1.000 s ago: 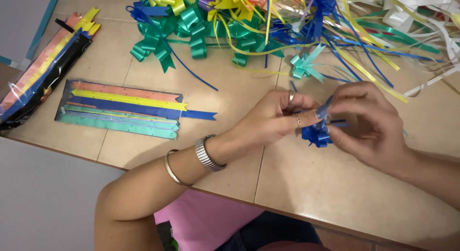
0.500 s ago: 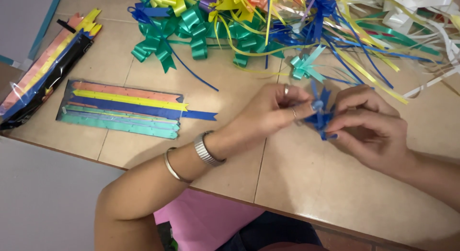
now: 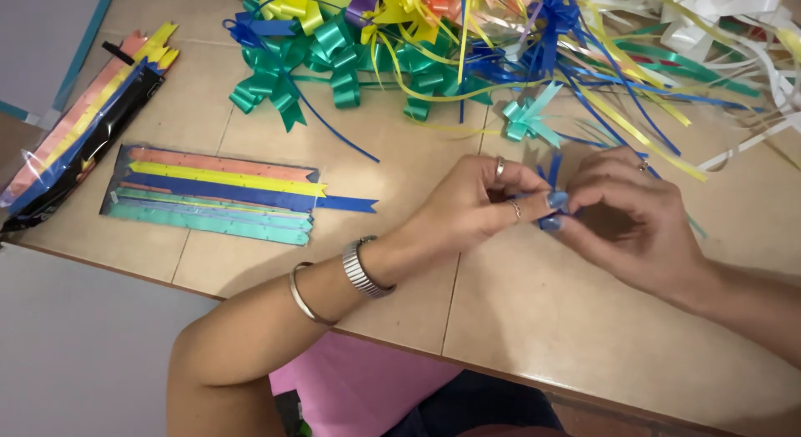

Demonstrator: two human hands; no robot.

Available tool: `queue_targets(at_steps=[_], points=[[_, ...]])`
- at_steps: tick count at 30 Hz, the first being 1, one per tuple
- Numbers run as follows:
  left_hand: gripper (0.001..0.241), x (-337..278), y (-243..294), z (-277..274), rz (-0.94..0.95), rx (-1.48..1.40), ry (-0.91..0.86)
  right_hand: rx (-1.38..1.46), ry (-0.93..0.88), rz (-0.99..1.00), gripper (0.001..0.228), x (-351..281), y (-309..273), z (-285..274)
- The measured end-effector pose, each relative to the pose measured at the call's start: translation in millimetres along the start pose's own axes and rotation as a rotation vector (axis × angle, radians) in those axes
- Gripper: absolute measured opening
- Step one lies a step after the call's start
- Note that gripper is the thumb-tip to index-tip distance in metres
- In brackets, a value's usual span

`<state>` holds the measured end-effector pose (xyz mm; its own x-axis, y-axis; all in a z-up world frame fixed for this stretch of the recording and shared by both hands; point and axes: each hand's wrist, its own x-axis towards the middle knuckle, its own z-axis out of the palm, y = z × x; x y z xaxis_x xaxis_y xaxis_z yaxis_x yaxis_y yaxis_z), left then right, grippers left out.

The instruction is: The person ties multiple satin ribbons into bows by hand. They pick up ribbons of different colors, fold and loop them, and secure the center to form bows, placing each finished bow on the table among others.

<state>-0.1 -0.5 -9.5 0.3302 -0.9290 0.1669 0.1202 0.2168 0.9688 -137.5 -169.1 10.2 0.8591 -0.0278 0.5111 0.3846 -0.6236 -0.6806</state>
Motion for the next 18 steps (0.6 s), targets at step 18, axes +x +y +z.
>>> queue_targets(at_steps=[18], points=[[0.011, 13, 12, -20, 0.034, 0.312, 0.191, 0.047, -0.090, -0.414, 0.022, 1, -11, -6]])
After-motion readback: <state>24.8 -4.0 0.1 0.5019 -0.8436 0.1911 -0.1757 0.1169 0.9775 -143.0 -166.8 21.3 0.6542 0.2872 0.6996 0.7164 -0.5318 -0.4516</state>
